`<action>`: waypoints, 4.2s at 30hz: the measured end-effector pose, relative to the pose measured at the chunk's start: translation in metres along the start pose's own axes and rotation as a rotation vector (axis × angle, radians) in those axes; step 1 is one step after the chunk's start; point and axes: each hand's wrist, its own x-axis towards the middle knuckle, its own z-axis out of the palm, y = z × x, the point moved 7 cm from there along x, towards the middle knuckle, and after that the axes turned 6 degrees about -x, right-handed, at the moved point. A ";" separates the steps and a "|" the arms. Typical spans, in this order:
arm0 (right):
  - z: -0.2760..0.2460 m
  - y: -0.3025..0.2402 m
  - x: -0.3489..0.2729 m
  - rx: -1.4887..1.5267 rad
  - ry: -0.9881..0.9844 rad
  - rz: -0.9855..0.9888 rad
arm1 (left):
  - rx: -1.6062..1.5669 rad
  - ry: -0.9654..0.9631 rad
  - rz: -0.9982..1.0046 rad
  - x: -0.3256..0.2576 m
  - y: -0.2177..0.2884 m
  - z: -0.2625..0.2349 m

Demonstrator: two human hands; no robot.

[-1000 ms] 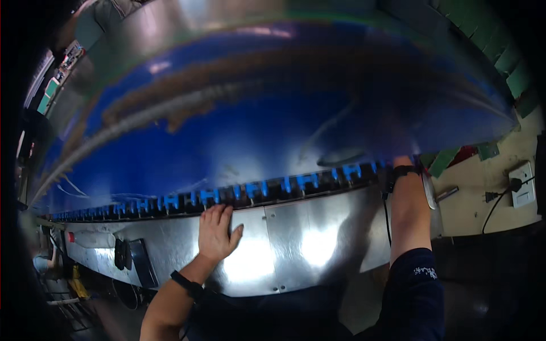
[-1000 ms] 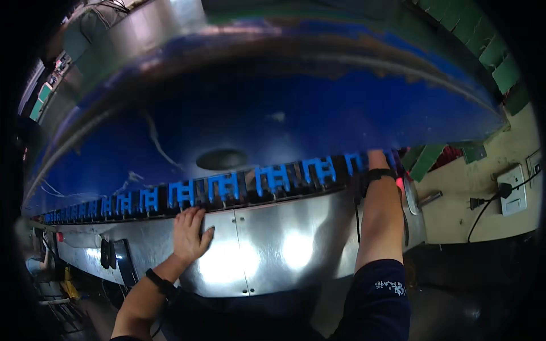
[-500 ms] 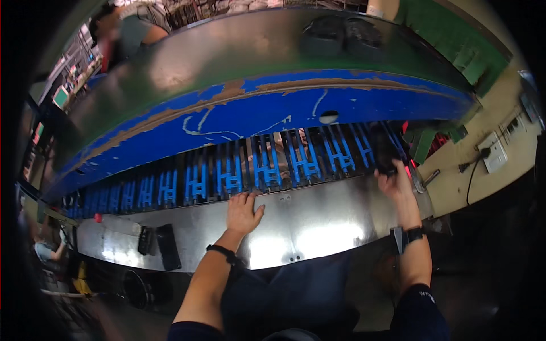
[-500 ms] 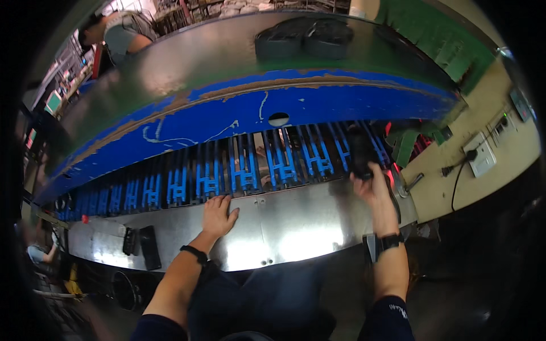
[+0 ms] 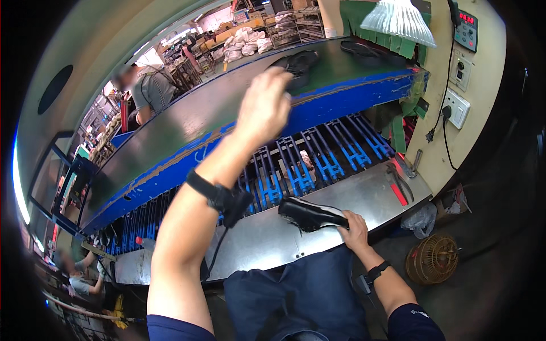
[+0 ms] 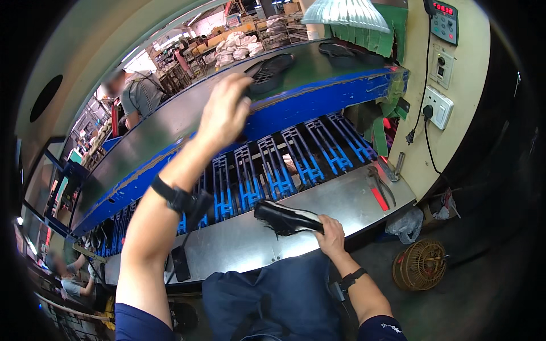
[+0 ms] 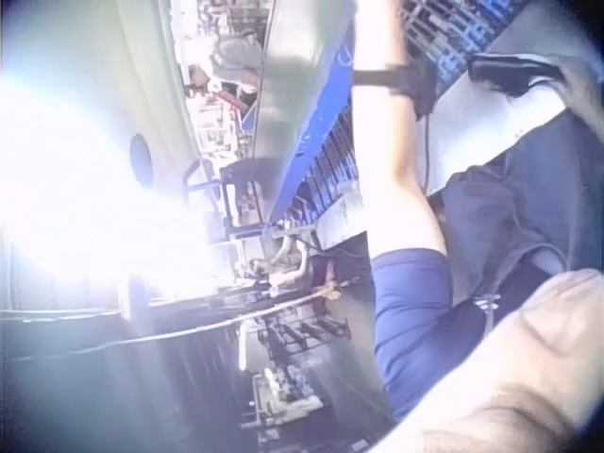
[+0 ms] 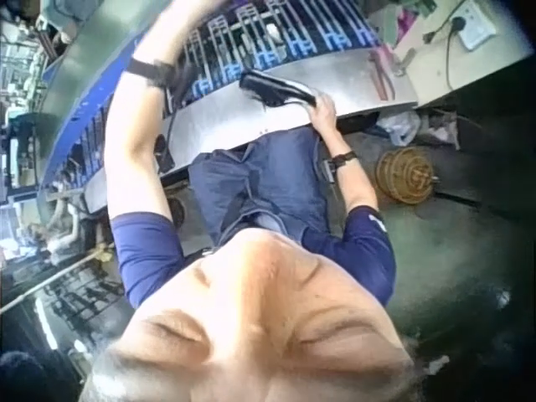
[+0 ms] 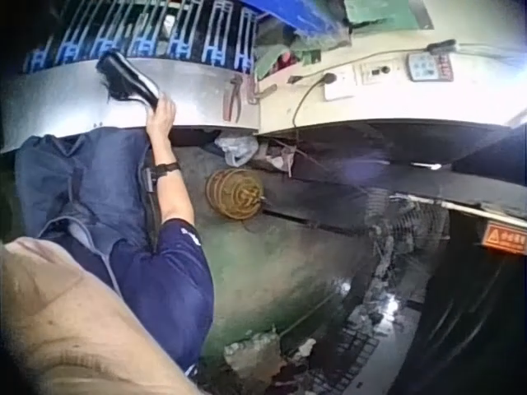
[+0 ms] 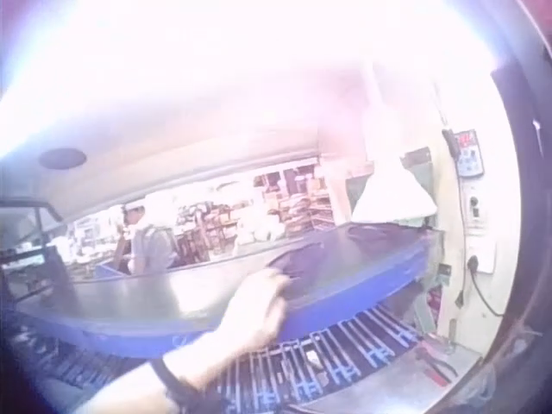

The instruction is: Inspecting and cleaning the soles of finished black leather dress shoes before placing them back on a conveyor.

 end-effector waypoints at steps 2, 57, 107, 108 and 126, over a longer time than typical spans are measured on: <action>0.004 -0.014 0.002 -0.039 0.045 -0.078 | 0.172 -0.253 -0.312 0.005 -0.079 0.014; -0.029 -0.177 -0.198 1.693 -0.917 1.132 | -2.065 0.649 -1.218 -0.452 0.146 -0.169; -0.059 -0.253 -0.193 1.239 -1.222 0.285 | -1.396 0.027 -1.234 -0.377 0.237 -0.174; -0.063 -0.256 -0.187 1.191 -1.183 0.220 | -1.412 0.073 -1.286 -0.376 0.236 -0.178; -0.057 -0.243 -0.190 1.354 -1.172 0.405 | -0.729 -0.092 -0.893 -0.358 0.227 -0.175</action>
